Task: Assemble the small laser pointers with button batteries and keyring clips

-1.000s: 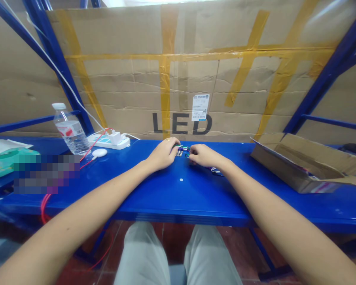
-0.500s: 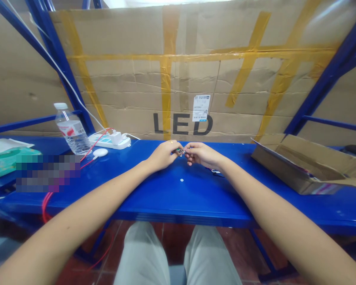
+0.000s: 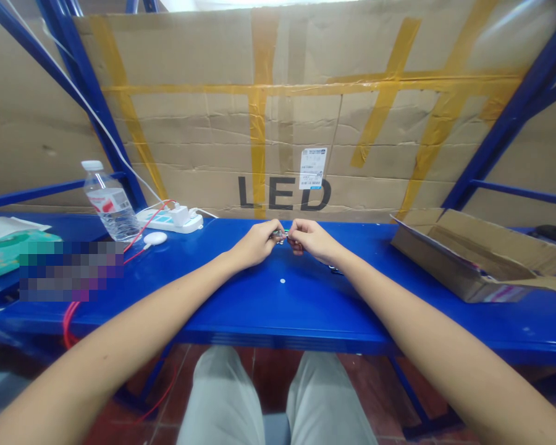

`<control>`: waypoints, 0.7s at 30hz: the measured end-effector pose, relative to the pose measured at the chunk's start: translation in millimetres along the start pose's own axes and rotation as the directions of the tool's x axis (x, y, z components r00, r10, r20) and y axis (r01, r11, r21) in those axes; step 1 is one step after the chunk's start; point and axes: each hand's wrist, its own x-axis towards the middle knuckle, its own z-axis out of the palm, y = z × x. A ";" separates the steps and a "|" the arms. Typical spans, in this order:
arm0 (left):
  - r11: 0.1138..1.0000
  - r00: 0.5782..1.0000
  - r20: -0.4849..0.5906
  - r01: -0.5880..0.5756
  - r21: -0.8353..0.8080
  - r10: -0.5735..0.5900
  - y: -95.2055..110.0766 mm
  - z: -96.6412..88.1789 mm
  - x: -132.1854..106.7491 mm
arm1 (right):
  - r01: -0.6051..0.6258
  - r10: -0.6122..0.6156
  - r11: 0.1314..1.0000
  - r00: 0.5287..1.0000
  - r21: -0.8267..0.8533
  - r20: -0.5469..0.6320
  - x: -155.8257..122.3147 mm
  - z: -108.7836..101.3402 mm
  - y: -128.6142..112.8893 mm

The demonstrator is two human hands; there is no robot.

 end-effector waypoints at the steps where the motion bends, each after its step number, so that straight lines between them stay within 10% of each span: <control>1: 1.000 1.000 0.002 0.007 -0.006 -0.007 0.7 -0.1 0.1 | 0.003 -0.003 1.000 1.000 -0.007 0.001 -0.2 0.0 -0.2; 10: 0.987 0.984 0.080 0.160 -0.011 -0.159 7.8 -5.1 0.3 | 0.046 -0.070 0.945 0.995 -0.324 -0.064 5.2 -7.1 4.2; 21: 0.952 0.994 0.058 -0.110 0.284 0.098 3.9 -9.5 1.6 | 0.177 -0.308 0.677 0.950 -0.715 -0.057 9.6 -14.0 11.3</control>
